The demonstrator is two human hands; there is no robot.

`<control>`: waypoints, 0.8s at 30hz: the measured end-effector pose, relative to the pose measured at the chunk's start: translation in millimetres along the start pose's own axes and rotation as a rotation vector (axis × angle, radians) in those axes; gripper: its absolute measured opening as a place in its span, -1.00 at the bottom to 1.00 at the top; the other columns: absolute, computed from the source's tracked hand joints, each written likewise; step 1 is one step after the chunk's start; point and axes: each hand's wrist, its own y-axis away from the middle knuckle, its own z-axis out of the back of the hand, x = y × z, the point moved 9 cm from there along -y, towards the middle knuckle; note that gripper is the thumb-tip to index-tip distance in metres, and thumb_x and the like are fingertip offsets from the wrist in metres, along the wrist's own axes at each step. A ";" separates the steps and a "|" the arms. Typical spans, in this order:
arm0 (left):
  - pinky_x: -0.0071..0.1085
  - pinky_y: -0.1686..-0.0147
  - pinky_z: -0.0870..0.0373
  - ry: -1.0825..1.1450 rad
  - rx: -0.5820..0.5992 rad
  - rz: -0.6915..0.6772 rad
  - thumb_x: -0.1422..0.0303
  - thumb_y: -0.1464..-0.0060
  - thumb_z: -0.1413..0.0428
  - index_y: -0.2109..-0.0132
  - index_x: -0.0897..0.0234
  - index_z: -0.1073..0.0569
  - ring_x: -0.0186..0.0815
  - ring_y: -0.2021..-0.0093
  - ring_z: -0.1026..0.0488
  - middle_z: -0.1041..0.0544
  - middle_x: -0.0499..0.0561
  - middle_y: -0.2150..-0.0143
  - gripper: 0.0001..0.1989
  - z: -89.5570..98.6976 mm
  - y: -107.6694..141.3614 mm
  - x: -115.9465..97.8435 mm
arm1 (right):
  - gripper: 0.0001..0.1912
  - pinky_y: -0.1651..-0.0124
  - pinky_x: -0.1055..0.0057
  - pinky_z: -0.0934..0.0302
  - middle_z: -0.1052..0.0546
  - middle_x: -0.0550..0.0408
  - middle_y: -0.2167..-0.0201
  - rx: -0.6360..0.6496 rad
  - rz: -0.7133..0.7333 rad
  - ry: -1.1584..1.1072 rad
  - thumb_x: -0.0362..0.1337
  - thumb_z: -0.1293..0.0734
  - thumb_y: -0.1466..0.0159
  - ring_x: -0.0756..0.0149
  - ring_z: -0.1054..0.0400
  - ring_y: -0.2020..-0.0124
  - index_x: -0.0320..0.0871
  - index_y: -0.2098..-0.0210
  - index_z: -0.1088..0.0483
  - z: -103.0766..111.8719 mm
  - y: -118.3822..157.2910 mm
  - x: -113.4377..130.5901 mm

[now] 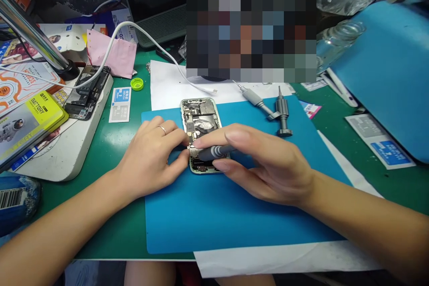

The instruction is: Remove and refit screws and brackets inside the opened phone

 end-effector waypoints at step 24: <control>-0.25 0.27 -0.16 -0.030 -0.023 -0.020 0.33 -0.28 -0.05 0.25 0.24 -0.43 -0.22 0.25 -0.30 -0.47 0.00 0.28 -0.87 -1.8 2.7 1.6 | -0.46 0.06 0.23 -0.51 -0.62 -0.09 0.07 -0.089 0.116 0.014 -0.41 -0.21 -0.43 0.23 -0.55 0.07 -0.14 -0.38 -0.18 3.6 -20.1 9.0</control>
